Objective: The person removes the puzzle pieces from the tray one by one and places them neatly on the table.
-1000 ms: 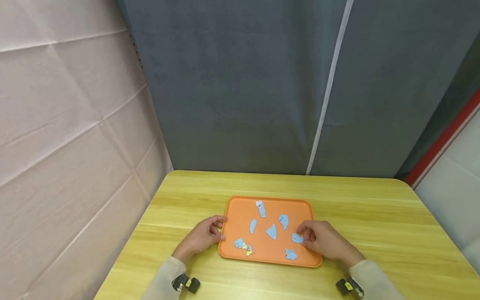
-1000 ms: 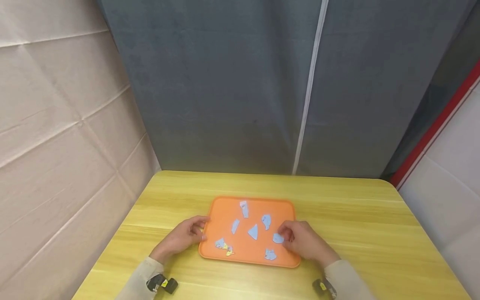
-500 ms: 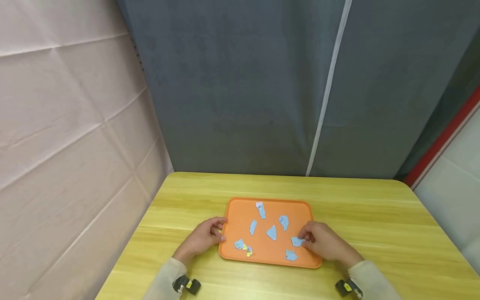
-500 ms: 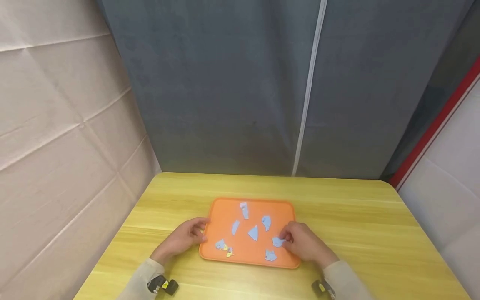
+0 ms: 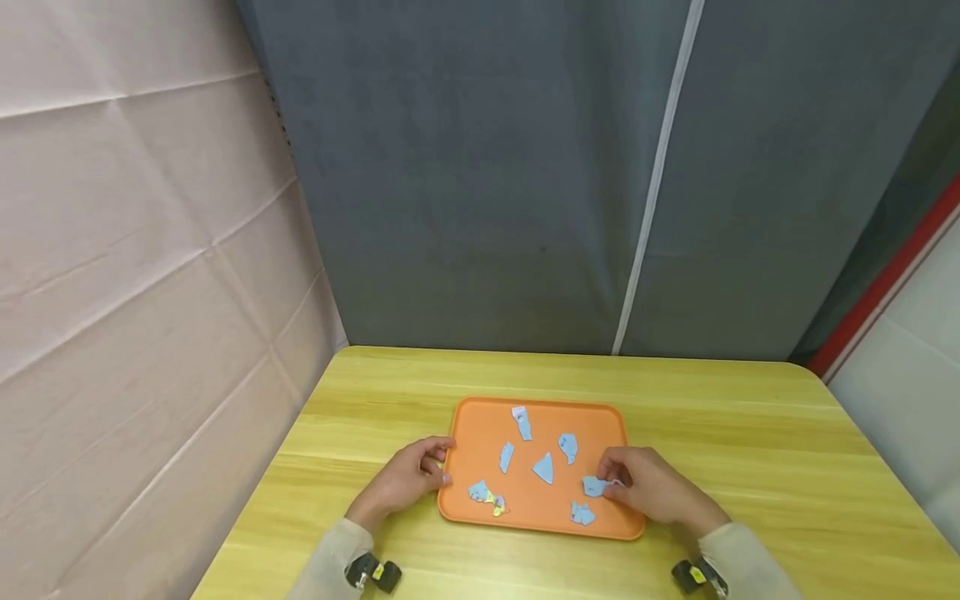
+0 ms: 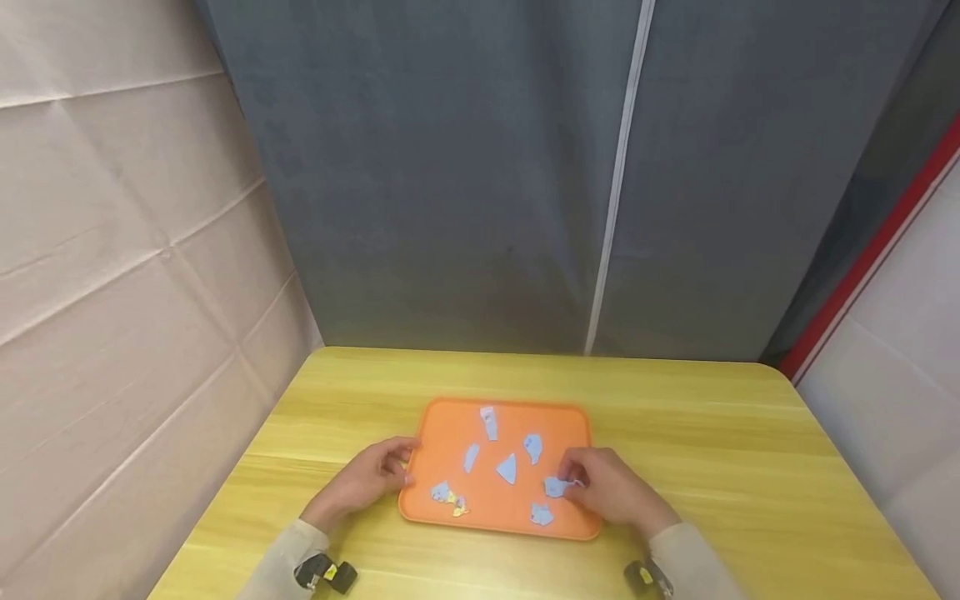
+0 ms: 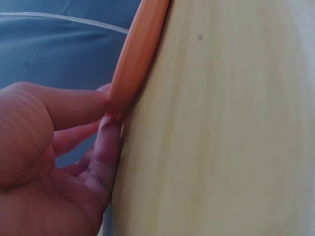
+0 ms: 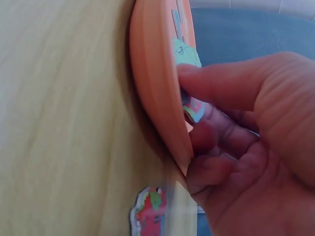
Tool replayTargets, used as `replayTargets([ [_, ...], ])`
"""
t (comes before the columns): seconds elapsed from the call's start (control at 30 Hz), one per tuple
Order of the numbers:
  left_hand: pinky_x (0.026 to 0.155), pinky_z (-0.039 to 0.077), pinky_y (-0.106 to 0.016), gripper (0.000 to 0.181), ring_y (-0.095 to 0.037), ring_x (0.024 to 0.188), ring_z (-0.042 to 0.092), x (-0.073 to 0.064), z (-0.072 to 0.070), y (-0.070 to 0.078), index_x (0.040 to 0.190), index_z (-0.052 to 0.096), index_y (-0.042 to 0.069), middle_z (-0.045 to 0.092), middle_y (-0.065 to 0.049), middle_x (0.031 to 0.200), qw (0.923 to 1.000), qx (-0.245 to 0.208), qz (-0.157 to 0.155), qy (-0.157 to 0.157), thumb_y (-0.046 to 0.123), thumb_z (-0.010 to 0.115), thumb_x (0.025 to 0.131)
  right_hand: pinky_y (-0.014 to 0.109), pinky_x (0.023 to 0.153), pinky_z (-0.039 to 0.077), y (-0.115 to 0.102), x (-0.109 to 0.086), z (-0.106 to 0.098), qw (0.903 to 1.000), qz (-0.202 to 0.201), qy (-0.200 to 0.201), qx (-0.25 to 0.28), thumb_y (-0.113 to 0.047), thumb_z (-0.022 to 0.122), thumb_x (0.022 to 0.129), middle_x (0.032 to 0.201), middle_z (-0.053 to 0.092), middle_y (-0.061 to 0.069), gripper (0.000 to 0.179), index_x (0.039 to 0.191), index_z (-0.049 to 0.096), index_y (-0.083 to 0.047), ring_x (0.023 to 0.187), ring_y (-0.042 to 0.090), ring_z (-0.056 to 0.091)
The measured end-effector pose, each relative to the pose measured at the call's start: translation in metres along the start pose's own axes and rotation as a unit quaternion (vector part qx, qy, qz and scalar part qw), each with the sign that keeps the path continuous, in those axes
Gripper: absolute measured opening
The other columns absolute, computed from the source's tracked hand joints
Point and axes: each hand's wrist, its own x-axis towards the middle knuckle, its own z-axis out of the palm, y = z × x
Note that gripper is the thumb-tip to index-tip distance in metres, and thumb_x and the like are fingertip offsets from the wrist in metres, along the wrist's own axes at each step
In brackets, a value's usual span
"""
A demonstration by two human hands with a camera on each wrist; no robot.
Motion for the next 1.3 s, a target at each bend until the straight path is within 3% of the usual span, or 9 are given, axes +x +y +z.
replayTargets([
  [0.1, 0.074, 0.054, -0.024, 0.055, -0.02, 0.098, 0.062, 0.0, 0.0, -0.001, 0.147, 0.059, 0.009, 0.059, -0.011, 0.122, 1.0, 0.0, -0.002, -0.001, 0.005, 0.077, 0.096, 0.023, 0.064, 0.048, 0.002, 0.0, -0.002, 0.9998, -0.012, -0.008, 0.01, -0.008, 0.077, 0.095, 0.082, 0.062, -0.009, 0.017, 0.106, 0.07, -0.019, 0.072, 0.002, 0.054],
  [0.23, 0.074, 0.054, -0.024, 0.054, -0.02, 0.098, 0.061, 0.0, 0.0, -0.001, 0.147, 0.06, 0.01, 0.059, -0.011, 0.122, 1.0, 0.003, -0.003, 0.001, 0.005, 0.077, 0.096, 0.022, 0.061, 0.049, 0.003, 0.0, -0.007, 0.9995, -0.026, -0.013, 0.011, -0.001, 0.07, 0.096, 0.084, 0.063, -0.009, 0.038, 0.131, 0.069, -0.017, 0.07, 0.001, 0.053],
  [0.33, 0.074, 0.054, -0.024, 0.054, -0.02, 0.098, 0.061, 0.001, 0.0, 0.0, 0.147, 0.06, 0.01, 0.059, -0.01, 0.121, 1.0, 0.007, -0.003, 0.002, 0.005, 0.077, 0.096, 0.022, 0.058, 0.047, 0.002, -0.001, -0.009, 0.9995, -0.028, -0.011, 0.011, 0.004, 0.066, 0.095, 0.085, 0.062, -0.008, 0.05, 0.141, 0.065, -0.015, 0.067, 0.001, 0.051],
  [0.97, 0.074, 0.054, -0.024, 0.054, -0.02, 0.098, 0.061, 0.001, -0.001, 0.001, 0.148, 0.059, 0.011, 0.059, -0.011, 0.123, 0.9999, 0.011, 0.002, -0.006, 0.007, 0.076, 0.097, 0.024, 0.063, 0.052, -0.004, -0.008, -0.013, 0.9978, -0.026, 0.021, 0.056, -0.002, 0.072, 0.097, 0.091, 0.063, 0.0, 0.05, 0.145, 0.059, -0.004, 0.071, 0.004, 0.056],
  [1.3, 0.074, 0.053, -0.024, 0.054, -0.02, 0.098, 0.06, 0.001, -0.001, 0.001, 0.148, 0.06, 0.011, 0.059, -0.01, 0.123, 0.9999, 0.01, -0.002, -0.005, 0.007, 0.076, 0.097, 0.025, 0.065, 0.054, -0.005, -0.012, -0.017, 0.9966, -0.003, 0.038, 0.073, -0.007, 0.074, 0.098, 0.093, 0.064, 0.001, 0.047, 0.143, 0.06, -0.006, 0.073, 0.007, 0.059],
])
